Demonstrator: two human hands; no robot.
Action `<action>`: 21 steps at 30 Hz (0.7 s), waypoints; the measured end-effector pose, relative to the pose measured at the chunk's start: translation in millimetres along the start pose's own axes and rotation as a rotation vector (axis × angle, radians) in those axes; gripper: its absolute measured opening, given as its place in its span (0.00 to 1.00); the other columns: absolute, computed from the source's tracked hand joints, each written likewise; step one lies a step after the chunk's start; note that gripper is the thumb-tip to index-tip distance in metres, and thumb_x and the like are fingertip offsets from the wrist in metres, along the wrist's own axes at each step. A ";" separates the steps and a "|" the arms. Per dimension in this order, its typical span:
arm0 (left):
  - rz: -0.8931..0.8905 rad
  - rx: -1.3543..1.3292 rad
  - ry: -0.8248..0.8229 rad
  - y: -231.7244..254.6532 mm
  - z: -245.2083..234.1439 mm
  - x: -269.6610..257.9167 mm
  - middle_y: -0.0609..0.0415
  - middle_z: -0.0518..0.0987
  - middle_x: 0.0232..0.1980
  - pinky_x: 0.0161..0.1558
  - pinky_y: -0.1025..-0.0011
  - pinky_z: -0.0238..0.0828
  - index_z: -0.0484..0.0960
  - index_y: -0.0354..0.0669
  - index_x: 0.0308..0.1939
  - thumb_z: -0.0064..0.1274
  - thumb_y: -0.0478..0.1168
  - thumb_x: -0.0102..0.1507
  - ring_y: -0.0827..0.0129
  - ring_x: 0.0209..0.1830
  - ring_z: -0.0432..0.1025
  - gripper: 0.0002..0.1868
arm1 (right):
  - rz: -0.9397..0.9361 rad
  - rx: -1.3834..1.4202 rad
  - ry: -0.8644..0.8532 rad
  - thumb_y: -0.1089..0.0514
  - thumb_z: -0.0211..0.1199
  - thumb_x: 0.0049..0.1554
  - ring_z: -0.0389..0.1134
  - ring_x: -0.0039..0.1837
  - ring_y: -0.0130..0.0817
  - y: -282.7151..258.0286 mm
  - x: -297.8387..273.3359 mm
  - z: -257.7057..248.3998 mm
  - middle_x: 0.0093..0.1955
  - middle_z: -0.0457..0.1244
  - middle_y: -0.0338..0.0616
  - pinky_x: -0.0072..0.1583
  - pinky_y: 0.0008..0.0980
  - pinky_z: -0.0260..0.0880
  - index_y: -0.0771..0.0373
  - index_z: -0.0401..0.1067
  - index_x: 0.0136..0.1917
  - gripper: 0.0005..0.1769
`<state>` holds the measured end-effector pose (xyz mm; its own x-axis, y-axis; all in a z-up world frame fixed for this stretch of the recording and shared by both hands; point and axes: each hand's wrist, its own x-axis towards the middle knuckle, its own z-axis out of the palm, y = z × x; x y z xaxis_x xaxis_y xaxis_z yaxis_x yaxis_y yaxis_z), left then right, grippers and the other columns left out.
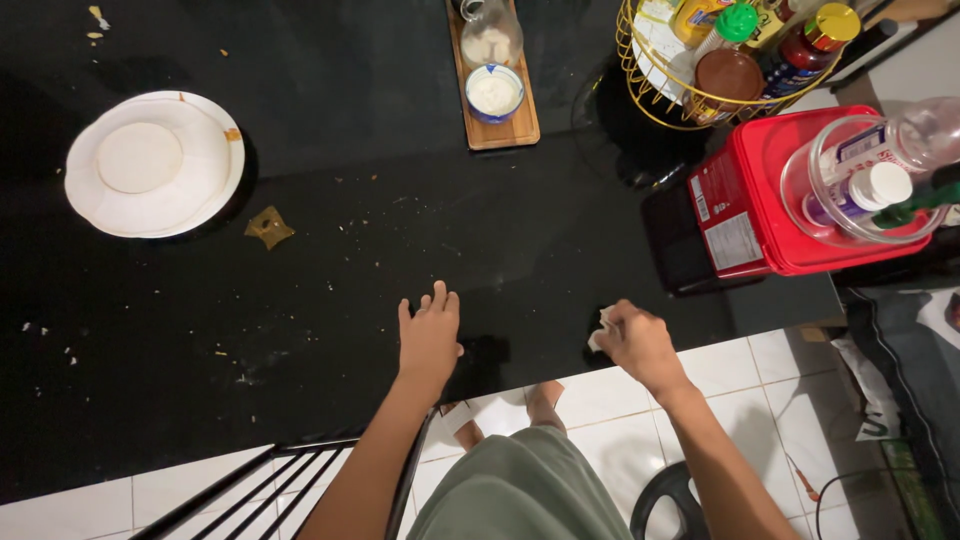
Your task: Wiping down bottles, a plastic bowl, and the surface of a black dining table with a cloth.
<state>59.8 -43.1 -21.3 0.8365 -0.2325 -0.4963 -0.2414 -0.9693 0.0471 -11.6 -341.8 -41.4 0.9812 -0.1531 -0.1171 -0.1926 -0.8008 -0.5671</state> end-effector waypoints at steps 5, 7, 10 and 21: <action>0.044 -0.030 0.073 -5.2 8.7 0.4 0.49 0.56 0.79 0.74 0.47 0.48 0.63 0.43 0.73 0.71 0.42 0.54 0.60 0.71 0.65 0.47 | 0.004 -0.127 -0.010 0.60 0.68 0.49 0.73 0.49 0.57 -21.0 -2.2 -3.1 0.46 0.70 0.61 0.51 0.46 0.74 0.69 0.73 0.48 0.15; 0.044 -0.035 0.077 -3.8 8.3 0.6 0.50 0.57 0.79 0.75 0.48 0.48 0.63 0.43 0.74 0.71 0.42 0.54 0.61 0.70 0.66 0.47 | 0.015 -0.197 -0.037 0.60 0.67 0.51 0.73 0.49 0.58 -20.9 -0.6 0.4 0.46 0.69 0.62 0.51 0.47 0.74 0.70 0.72 0.48 0.14; 0.016 -0.028 0.043 -1.7 9.6 3.7 0.50 0.57 0.79 0.74 0.46 0.47 0.62 0.44 0.74 0.71 0.42 0.54 0.60 0.70 0.65 0.48 | -0.015 -0.353 -0.133 0.61 0.59 0.56 0.74 0.49 0.57 -15.2 2.1 8.5 0.48 0.69 0.64 0.51 0.44 0.76 0.72 0.70 0.50 0.11; 0.052 -0.058 0.106 -5.9 14.9 5.6 0.49 0.57 0.77 0.72 0.46 0.48 0.63 0.42 0.71 0.73 0.41 0.52 0.58 0.72 0.63 0.47 | -0.337 -0.686 -0.047 0.70 0.60 0.49 0.75 0.50 0.46 5.3 -7.0 26.8 0.47 0.69 0.57 0.46 0.34 0.78 0.72 0.69 0.54 0.17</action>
<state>58.6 -37.5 -37.3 0.8715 -0.2866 -0.3981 -0.2593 -0.9581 0.1219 -19.7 -329.5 -65.5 0.9819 0.1757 -0.0707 0.1796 -0.9823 0.0527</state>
